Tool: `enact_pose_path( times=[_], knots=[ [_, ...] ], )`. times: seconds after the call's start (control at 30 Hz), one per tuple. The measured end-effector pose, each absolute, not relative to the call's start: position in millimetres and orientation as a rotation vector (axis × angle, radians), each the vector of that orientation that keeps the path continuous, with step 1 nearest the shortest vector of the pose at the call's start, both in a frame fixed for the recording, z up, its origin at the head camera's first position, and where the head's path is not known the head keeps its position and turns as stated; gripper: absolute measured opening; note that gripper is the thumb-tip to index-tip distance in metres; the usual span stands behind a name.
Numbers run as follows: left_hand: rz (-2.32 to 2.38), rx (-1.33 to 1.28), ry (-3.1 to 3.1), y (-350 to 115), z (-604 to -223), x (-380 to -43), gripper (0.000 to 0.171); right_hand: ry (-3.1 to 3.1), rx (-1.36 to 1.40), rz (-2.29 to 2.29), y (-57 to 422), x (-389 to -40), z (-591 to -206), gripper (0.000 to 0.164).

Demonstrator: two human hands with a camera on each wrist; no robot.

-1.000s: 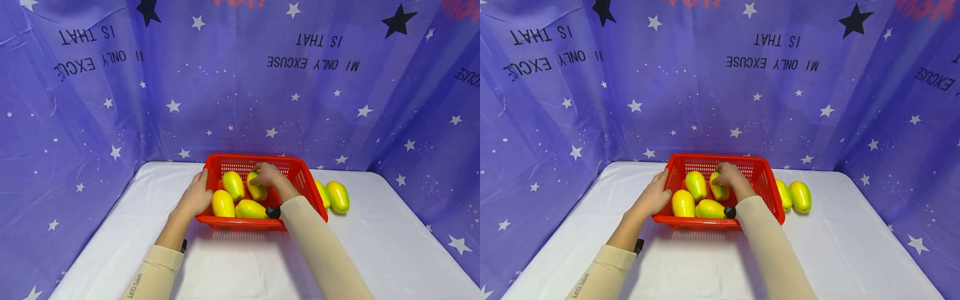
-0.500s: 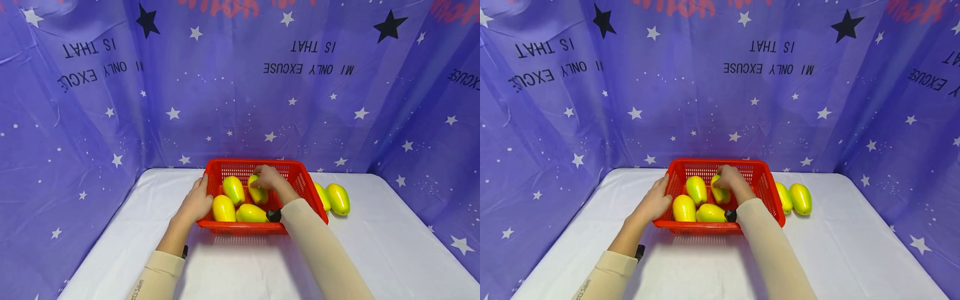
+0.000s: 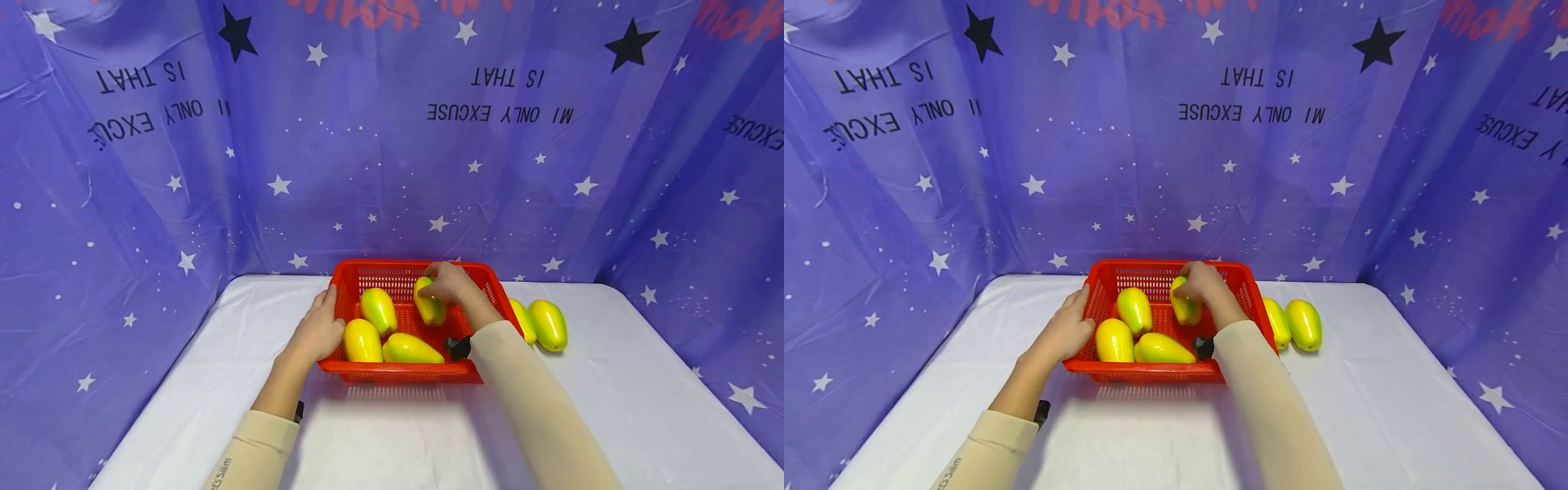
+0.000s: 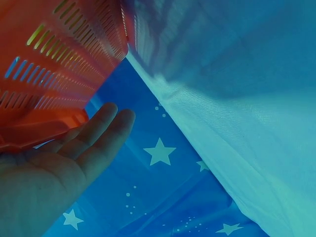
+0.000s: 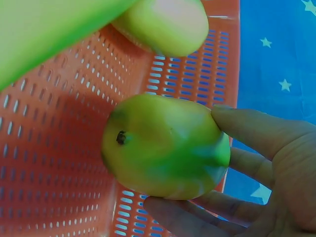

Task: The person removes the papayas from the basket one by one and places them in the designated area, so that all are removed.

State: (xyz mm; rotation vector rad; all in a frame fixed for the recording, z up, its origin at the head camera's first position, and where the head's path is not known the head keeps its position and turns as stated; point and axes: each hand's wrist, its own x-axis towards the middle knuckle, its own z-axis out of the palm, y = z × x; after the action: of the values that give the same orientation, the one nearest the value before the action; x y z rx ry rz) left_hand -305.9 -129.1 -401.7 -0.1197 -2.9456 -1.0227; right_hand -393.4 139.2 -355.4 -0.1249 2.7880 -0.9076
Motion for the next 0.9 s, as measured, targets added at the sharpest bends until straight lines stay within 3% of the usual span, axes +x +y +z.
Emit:
enact_pose_path(
  times=[0.9],
  knots=[
    [-1.007, -0.140, -2.951, -130.8, -402.1, -306.7, 0.077, 2.846, -0.154, -0.911, 168.8, -386.6, -320.9, 0.055]
  ],
)
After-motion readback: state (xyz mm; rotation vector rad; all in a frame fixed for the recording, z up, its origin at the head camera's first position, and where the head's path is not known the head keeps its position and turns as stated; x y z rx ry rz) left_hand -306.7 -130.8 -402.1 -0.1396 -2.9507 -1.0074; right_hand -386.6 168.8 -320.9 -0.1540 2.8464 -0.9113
